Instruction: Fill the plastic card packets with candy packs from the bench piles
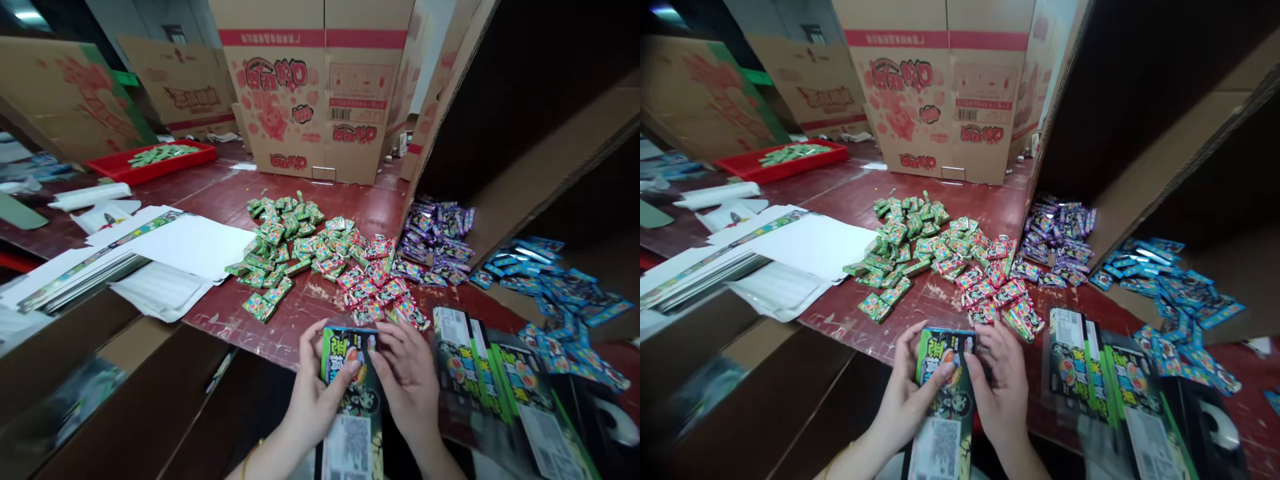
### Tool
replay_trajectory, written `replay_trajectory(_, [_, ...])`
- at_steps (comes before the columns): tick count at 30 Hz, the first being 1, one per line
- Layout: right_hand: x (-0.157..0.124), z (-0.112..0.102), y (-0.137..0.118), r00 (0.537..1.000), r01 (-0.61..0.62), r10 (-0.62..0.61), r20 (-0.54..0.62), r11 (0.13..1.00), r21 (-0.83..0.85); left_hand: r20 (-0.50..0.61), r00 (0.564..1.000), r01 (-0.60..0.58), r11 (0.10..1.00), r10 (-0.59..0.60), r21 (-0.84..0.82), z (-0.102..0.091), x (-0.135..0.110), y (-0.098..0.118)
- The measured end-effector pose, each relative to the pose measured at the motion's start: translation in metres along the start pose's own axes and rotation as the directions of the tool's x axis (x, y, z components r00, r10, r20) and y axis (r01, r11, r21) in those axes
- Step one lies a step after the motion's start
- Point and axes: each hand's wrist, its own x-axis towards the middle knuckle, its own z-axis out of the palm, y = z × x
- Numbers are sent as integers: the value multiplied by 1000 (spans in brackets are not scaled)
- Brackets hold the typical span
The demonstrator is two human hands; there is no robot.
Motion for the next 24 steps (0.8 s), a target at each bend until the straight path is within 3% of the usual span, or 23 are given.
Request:
replay_trajectory(3, [-13,2,8,998,-37,39,-52,998,49,-50,999,2,998,0,55,3,-8,-12])
replay_trajectory(7, [-20,-11,17,984,-169,168,52,985,27,41,999,-9,986,2,164,2,-16,-23])
replay_trajectory(10, [-20,-21,22,963,-257,252,94,965,51,103,995,-18,991,4,134,1,-22,-27])
replay_trajectory(15, [-25,-26,26,923,-381,365,122,914,144,109,992,53,997,-59,63,0,-18,-26])
replay_trajectory(20, [-38,-21,27,973,-212,212,-89,977,5,104,992,91,986,-76,-143,0,4,-27])
replay_trajectory(24, [-41,-18,28,983,-174,169,-68,982,-75,115,989,127,949,-97,-290,0,12,-30])
